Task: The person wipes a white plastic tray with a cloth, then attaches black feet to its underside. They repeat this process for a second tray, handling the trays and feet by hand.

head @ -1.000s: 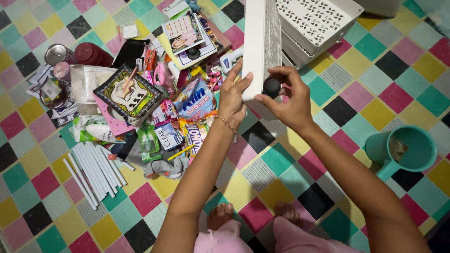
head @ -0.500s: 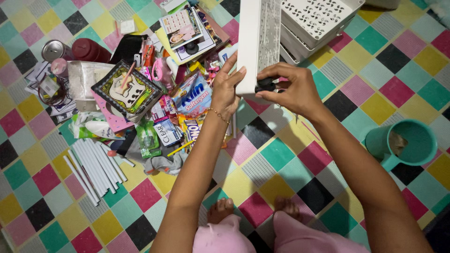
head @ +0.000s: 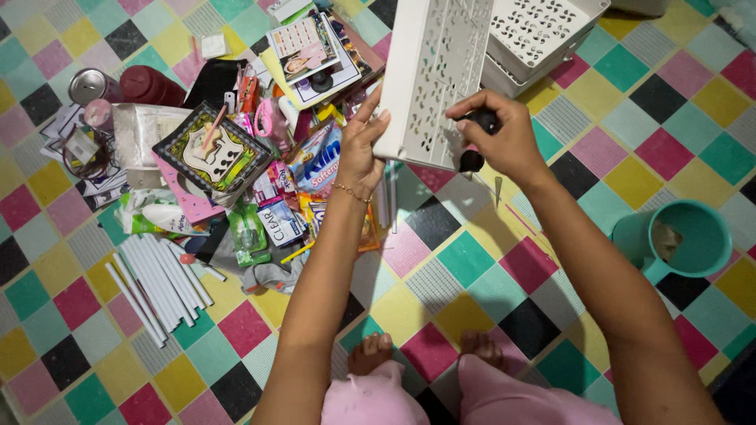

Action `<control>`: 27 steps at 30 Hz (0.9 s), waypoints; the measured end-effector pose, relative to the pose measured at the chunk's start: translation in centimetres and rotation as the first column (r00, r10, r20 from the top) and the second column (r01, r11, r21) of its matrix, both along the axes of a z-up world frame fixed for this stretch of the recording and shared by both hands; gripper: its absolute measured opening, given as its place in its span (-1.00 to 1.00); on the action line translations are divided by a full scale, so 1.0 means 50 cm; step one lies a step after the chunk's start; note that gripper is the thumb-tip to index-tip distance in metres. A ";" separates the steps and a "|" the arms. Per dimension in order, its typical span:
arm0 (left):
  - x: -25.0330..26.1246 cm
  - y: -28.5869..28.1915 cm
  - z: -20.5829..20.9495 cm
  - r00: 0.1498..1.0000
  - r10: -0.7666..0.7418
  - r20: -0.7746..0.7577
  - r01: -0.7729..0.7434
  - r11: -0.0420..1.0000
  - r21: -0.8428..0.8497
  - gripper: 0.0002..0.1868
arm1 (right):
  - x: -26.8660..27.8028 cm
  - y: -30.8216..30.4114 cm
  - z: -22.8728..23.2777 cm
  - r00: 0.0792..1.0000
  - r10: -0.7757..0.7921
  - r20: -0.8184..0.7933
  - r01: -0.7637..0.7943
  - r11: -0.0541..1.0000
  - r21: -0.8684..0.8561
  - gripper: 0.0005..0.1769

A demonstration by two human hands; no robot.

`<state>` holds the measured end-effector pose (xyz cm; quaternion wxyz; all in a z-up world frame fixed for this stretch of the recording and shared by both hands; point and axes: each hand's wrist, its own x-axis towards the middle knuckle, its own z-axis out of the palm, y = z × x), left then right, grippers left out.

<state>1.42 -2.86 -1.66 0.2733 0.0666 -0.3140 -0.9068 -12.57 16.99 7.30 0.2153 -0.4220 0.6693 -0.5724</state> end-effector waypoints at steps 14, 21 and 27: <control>0.029 -0.064 -0.075 0.992 0.114 -0.050 -0.110 0.991 0.080 -0.50 | -0.082 0.020 -0.129 0.944 -0.142 -0.299 0.227 0.935 0.273 -0.58; 0.027 -0.068 -0.082 0.981 0.186 -0.056 -0.181 0.979 0.094 -0.48 | -0.029 -0.006 -0.152 0.892 -0.197 -0.407 0.349 0.871 0.344 -0.34; 0.037 -0.079 -0.084 0.977 0.192 -0.096 -0.185 0.980 0.075 -0.45 | -0.033 -0.014 -0.162 0.924 -0.163 -0.347 0.255 0.937 0.238 -0.49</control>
